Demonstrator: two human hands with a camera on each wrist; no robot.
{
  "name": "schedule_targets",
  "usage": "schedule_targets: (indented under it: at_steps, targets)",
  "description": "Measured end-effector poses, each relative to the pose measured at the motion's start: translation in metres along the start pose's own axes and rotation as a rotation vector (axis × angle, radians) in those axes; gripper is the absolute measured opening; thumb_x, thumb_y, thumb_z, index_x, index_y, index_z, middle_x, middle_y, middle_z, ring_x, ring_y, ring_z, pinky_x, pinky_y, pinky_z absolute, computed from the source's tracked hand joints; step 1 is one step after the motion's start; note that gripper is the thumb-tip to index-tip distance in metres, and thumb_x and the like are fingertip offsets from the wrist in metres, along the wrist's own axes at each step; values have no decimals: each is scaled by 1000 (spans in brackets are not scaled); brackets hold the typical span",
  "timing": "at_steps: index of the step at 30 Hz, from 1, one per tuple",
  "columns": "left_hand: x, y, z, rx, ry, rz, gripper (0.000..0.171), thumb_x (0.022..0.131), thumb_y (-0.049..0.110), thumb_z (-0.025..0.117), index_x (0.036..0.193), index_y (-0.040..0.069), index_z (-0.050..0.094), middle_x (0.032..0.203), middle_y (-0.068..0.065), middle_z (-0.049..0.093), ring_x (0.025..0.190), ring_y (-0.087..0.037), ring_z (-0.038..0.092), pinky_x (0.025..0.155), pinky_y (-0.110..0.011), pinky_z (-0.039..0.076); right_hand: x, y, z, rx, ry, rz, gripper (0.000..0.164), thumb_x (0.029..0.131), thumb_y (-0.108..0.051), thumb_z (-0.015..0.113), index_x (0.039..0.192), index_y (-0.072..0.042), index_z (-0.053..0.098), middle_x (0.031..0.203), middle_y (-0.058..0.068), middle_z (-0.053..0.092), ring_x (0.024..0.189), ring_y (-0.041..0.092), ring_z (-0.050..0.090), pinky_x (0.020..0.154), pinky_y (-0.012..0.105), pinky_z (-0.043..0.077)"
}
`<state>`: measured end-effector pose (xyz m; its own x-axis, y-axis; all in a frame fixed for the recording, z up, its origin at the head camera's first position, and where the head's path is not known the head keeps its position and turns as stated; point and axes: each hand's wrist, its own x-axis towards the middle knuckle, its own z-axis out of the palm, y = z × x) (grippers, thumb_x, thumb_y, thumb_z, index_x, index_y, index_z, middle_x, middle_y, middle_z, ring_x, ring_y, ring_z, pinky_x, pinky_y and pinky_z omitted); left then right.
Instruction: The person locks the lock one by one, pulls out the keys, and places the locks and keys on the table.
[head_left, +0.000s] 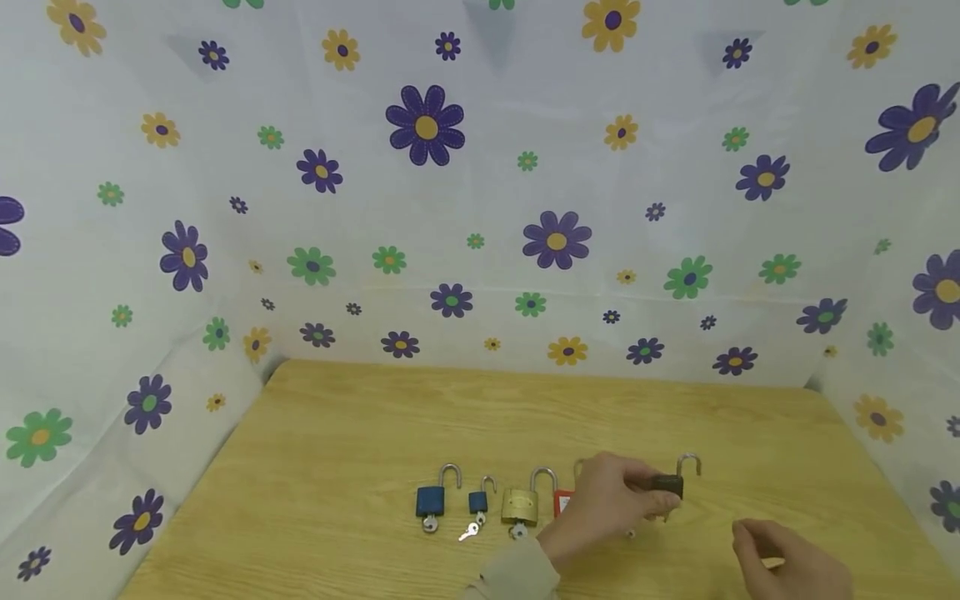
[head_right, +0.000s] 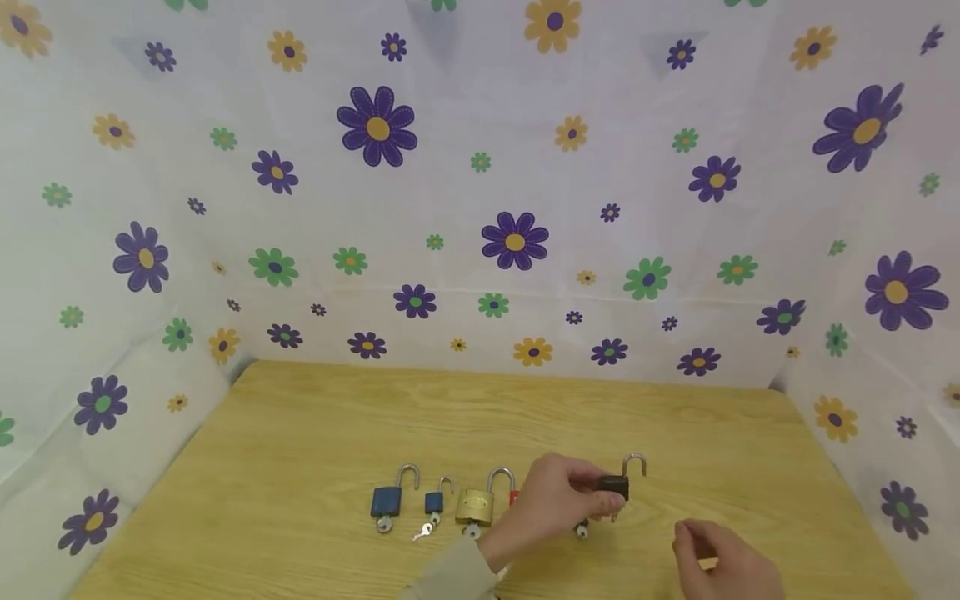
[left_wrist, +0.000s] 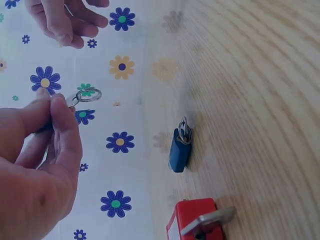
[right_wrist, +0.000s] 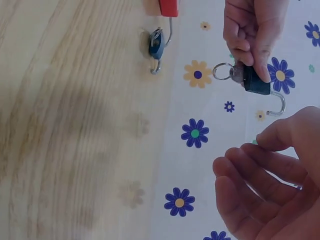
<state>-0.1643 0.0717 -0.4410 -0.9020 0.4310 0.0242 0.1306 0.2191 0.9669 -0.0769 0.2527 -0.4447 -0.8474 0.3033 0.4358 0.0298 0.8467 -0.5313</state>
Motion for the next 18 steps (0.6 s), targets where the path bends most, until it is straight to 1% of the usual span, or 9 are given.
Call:
schedule_targets:
  at_steps: [1,2,4,7,8,9,12,14,18]
  targets:
    - [-2,0,-2,-40,2,-8,17,78,25,81,89,13,79,71,5,76,59,-7,68,53,-33,60,1,-2,0,20,31,-19,10,81,-9,73,77,0,77,62,13,74,48,9,62,40,18,50]
    - [-3,0,-3,-68,1,-12,17,78,26,81,88,13,79,71,4,76,60,-8,69,55,-36,61,1,-4,0,35,52,-30,8,80,-8,75,77,-1,77,62,12,74,48,4,61,40,14,48]
    - [-6,-1,-6,-105,1,-14,17,77,27,82,87,13,80,71,4,76,62,-10,69,55,-35,61,3,-9,0,59,101,-46,5,78,-7,76,76,-3,77,62,11,74,49,-1,58,40,7,44]
    - [-11,-3,-10,-97,4,11,18,76,31,83,83,14,80,73,6,76,63,-7,68,52,-25,56,5,-21,-1,95,91,-49,4,81,-8,76,78,-5,78,66,10,75,54,-2,60,43,8,46]
    - [-12,-3,-11,-81,1,28,19,76,32,82,82,14,80,73,6,76,63,-7,67,50,-19,52,6,-25,-2,102,76,-52,5,82,-9,75,80,-6,78,68,10,76,56,3,62,44,10,48]
    - [-14,-4,-12,-69,-1,44,20,76,32,82,81,14,80,74,7,75,63,-5,67,50,-17,49,6,-28,-2,110,57,-60,7,84,-11,74,82,-6,78,70,10,76,57,7,64,45,12,50]
    - [-18,-5,-14,-69,-4,71,20,77,31,82,82,12,80,76,4,76,64,-3,66,52,-16,50,8,-36,-3,128,11,-85,11,88,-14,71,86,-6,78,75,11,77,62,14,67,47,21,55]
    - [-20,-6,-15,-88,-9,67,20,78,28,81,85,10,80,78,1,77,65,-3,67,54,-17,52,9,-39,-2,126,-8,-93,14,90,-16,70,89,-5,78,77,11,78,64,19,68,47,26,56]
    - [-24,-6,-19,-110,-6,43,20,79,22,81,91,6,80,84,-2,78,67,-3,67,58,-19,55,10,-44,-2,143,-60,-87,20,93,-21,66,93,-4,77,83,15,78,71,27,70,49,29,57]
